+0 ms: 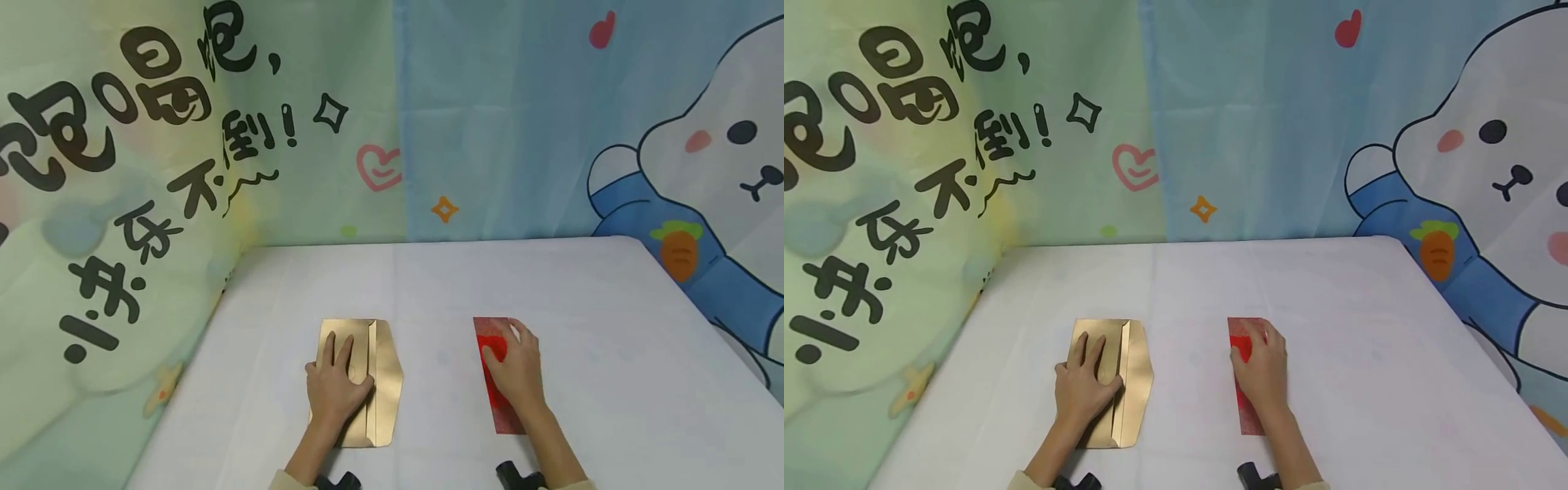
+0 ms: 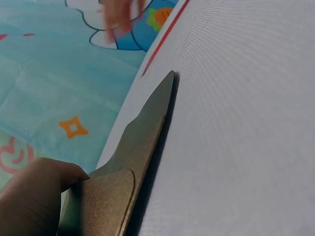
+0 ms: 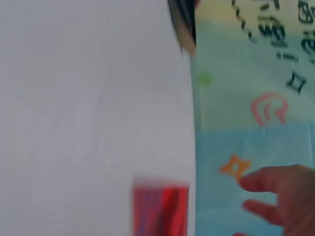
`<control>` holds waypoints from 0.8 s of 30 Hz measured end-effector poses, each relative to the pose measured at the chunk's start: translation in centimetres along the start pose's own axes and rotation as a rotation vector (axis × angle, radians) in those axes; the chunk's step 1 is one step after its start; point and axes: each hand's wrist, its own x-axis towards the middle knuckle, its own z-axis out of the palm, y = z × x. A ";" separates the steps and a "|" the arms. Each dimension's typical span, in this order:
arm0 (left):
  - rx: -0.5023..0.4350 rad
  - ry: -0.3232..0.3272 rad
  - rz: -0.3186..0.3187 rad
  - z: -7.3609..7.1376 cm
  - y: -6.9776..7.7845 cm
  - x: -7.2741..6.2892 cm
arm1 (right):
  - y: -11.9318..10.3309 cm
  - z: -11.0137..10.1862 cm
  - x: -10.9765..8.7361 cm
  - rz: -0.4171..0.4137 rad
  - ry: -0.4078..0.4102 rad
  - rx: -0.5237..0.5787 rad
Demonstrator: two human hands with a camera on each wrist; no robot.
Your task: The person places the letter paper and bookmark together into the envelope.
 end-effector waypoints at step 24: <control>-0.003 -0.004 0.005 -0.5 0.3 0.0 | 4.9 1.0 -1.3 0.011 -0.035 -0.115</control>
